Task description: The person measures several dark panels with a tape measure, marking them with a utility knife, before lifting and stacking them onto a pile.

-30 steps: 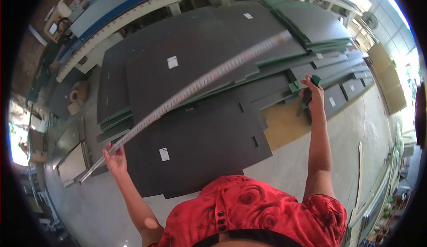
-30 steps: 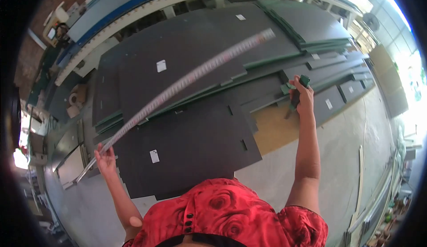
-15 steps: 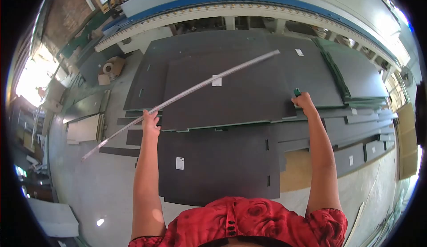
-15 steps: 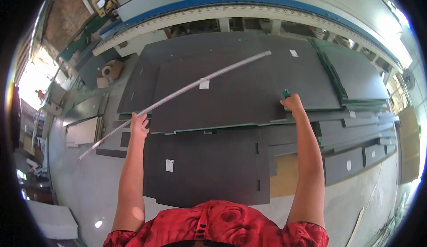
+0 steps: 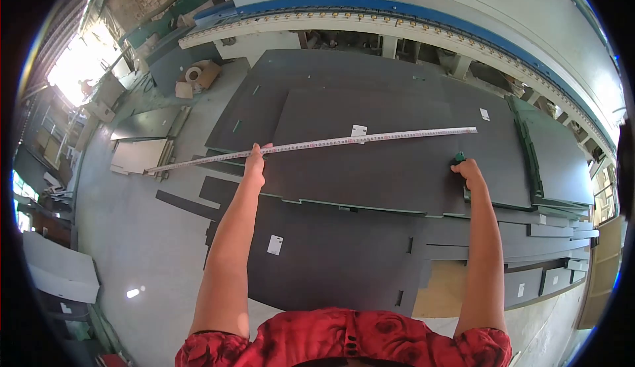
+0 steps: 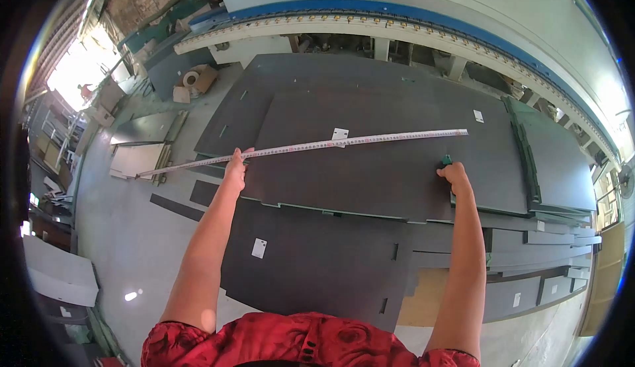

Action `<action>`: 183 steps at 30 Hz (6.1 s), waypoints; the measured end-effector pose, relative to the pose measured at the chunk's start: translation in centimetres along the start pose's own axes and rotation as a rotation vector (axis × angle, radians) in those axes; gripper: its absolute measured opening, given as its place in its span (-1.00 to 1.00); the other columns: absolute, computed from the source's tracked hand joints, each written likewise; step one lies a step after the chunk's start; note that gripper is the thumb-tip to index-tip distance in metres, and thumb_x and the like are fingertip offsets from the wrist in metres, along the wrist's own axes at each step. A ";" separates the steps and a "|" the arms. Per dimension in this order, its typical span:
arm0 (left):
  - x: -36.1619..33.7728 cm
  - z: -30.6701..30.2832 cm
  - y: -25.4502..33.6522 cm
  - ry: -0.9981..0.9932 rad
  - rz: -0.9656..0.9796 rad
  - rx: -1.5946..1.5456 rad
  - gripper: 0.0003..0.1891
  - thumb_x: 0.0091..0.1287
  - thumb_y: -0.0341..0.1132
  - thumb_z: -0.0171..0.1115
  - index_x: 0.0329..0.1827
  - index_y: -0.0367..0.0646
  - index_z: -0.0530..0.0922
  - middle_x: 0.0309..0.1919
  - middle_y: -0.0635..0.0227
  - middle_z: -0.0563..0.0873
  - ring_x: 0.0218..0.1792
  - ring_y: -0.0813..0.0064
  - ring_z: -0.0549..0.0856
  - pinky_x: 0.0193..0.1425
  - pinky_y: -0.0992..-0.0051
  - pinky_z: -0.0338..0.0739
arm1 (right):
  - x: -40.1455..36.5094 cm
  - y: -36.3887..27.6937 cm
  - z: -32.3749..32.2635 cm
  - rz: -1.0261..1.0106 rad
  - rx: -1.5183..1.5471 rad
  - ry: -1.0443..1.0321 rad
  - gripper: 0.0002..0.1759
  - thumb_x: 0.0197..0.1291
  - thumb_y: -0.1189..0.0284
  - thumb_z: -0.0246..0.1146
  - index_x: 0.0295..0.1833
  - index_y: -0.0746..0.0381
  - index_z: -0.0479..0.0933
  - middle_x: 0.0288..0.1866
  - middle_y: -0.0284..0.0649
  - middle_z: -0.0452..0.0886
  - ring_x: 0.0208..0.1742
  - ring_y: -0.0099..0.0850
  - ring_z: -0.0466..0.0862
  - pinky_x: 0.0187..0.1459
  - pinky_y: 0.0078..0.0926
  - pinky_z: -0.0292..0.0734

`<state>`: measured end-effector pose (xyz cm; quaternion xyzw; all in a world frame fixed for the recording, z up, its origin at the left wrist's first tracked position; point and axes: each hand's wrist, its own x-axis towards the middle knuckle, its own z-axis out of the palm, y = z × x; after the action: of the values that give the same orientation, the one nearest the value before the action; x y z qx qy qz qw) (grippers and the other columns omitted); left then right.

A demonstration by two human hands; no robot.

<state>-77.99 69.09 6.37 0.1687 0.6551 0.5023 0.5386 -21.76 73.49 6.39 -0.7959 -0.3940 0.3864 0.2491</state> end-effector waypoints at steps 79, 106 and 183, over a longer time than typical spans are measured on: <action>-15.9 -26.2 -22.1 0.326 0.282 0.136 -0.52 0.34 -0.03 -0.15 -0.14 -0.26 0.61 -0.09 0.16 0.56 -0.09 0.41 0.49 0.14 0.48 0.29 | -29.1 21.7 12.5 0.172 0.271 -0.015 -0.75 -0.03 0.39 0.32 -0.27 0.32 0.52 -0.40 -0.31 0.51 -0.33 -0.49 0.44 -0.26 -0.43 0.36; -14.2 -22.6 -15.7 0.236 0.053 -0.311 -0.59 0.32 -0.04 -0.21 -0.34 -0.09 0.57 -0.25 0.36 0.68 -0.23 0.45 0.58 -0.14 0.36 0.38 | -25.6 20.2 7.6 0.160 0.186 -0.010 -0.77 -0.06 0.37 0.32 -0.46 0.30 0.46 -0.63 -0.29 0.48 -0.67 -0.51 0.47 -0.67 -0.47 0.31; 14.3 -19.1 3.8 0.168 0.220 0.192 -0.58 0.33 0.03 -0.18 0.02 0.10 0.57 -0.03 0.23 0.55 -0.04 0.43 0.46 0.09 0.48 0.26 | -10.4 1.1 3.2 0.286 0.183 -0.044 -0.75 -0.02 0.38 0.30 -0.35 0.28 0.39 -0.55 -0.18 0.43 -0.74 -0.35 0.43 -0.81 -0.33 0.26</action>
<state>-101.15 72.56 0.30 0.2475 0.7202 0.5059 0.4051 -27.95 64.61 8.16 -0.8093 -0.2453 0.4694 0.2542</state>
